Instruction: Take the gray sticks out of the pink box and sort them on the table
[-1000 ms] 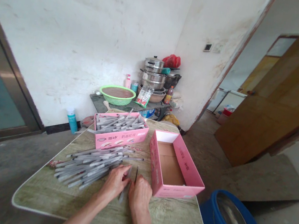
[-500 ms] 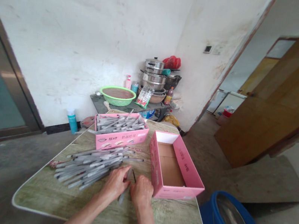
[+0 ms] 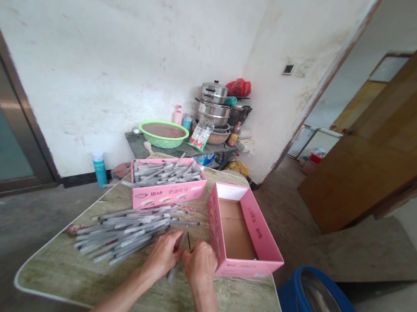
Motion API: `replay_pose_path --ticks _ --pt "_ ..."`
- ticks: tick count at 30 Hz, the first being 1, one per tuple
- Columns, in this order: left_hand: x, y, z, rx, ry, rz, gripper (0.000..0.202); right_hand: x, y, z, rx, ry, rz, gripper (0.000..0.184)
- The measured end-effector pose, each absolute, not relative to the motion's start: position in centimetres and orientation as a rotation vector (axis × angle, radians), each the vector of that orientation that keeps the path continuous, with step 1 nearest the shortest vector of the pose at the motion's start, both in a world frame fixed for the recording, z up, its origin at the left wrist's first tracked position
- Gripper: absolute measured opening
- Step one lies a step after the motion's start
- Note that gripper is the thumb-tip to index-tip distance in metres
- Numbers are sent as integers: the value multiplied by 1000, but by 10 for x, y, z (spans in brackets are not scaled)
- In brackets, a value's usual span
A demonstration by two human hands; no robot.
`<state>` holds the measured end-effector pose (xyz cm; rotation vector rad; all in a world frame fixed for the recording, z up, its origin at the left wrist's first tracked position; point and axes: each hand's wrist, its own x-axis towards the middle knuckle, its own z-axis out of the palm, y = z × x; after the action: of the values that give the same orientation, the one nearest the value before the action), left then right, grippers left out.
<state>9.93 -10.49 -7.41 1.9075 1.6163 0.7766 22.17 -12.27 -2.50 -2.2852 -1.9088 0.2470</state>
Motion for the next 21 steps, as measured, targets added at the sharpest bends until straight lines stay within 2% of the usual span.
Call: replay_pose_path --ticks 8,14,21 --pt "102 -103 -76 1942 1543 820 40 222 -125 -19 -2308 -1918 149 18" --pt "107 -101 -85 1906 1578 835 54 224 -128 -46 -2373 -1902 162 20" --pt "107 -99 -91 1889 1567 902 53 220 -120 -53 -2374 -1860 228 23"
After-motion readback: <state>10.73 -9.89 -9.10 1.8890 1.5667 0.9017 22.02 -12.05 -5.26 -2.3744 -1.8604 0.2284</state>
